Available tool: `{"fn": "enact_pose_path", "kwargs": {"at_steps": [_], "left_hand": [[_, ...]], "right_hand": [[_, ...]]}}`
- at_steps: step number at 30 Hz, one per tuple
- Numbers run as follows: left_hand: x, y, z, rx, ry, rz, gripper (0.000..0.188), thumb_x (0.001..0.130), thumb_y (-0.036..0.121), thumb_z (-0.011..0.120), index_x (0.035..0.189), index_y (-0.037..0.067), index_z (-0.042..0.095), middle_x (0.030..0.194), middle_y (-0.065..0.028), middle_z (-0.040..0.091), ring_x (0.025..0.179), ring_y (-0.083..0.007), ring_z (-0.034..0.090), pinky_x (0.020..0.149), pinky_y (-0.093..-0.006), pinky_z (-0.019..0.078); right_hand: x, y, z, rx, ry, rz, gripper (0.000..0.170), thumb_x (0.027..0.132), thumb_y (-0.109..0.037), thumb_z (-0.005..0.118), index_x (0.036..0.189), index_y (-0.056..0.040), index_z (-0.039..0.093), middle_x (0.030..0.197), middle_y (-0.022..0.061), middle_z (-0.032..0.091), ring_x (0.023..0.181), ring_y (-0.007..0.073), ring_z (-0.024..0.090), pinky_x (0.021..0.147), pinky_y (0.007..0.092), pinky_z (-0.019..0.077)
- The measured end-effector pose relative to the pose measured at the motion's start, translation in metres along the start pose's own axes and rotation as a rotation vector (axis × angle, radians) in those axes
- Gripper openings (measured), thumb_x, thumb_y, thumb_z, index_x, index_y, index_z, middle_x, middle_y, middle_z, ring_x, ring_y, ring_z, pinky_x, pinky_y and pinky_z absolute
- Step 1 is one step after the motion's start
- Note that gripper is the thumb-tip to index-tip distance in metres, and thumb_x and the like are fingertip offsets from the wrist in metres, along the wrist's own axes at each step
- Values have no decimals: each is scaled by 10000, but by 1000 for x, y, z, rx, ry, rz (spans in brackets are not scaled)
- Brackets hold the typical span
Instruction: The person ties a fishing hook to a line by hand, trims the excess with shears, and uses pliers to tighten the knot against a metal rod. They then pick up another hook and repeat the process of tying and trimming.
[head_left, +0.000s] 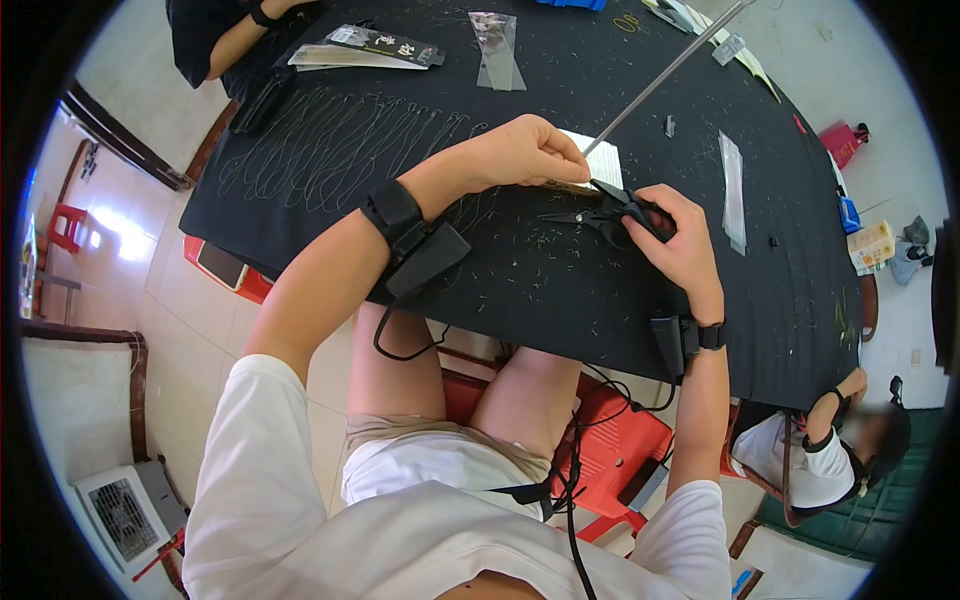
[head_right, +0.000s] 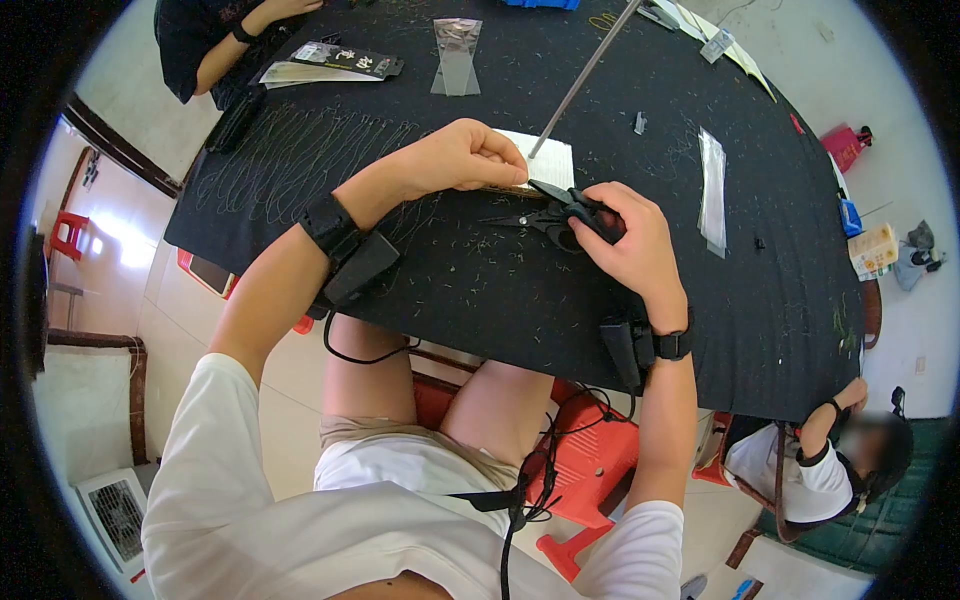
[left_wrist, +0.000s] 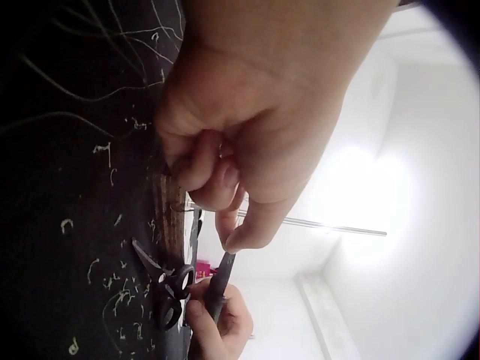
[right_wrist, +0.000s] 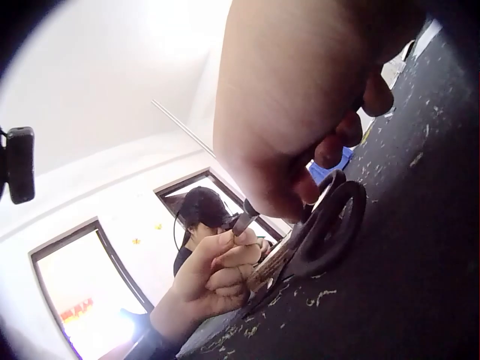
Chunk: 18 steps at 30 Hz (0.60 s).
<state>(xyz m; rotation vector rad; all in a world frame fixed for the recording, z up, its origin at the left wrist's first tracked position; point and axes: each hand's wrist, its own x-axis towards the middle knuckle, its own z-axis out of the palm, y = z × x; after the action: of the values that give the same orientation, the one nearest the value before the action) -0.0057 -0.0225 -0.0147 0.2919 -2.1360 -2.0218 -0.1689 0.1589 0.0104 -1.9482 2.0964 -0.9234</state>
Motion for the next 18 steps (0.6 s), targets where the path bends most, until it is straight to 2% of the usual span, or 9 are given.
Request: {"fn": "enact_pose_path", "kwargs": {"at_steps": [18], "left_hand": [[2,-2,-2,-31,-27,-9,179,802,141,639,912,0,652,662,33,537,496,-7,361,426,-164,230]], "right_hand": [[0,-1,-2,53,-32,22,217,712,-100,669,897,-9,602,757,44,552,587,111,448,532,234,365]]}}
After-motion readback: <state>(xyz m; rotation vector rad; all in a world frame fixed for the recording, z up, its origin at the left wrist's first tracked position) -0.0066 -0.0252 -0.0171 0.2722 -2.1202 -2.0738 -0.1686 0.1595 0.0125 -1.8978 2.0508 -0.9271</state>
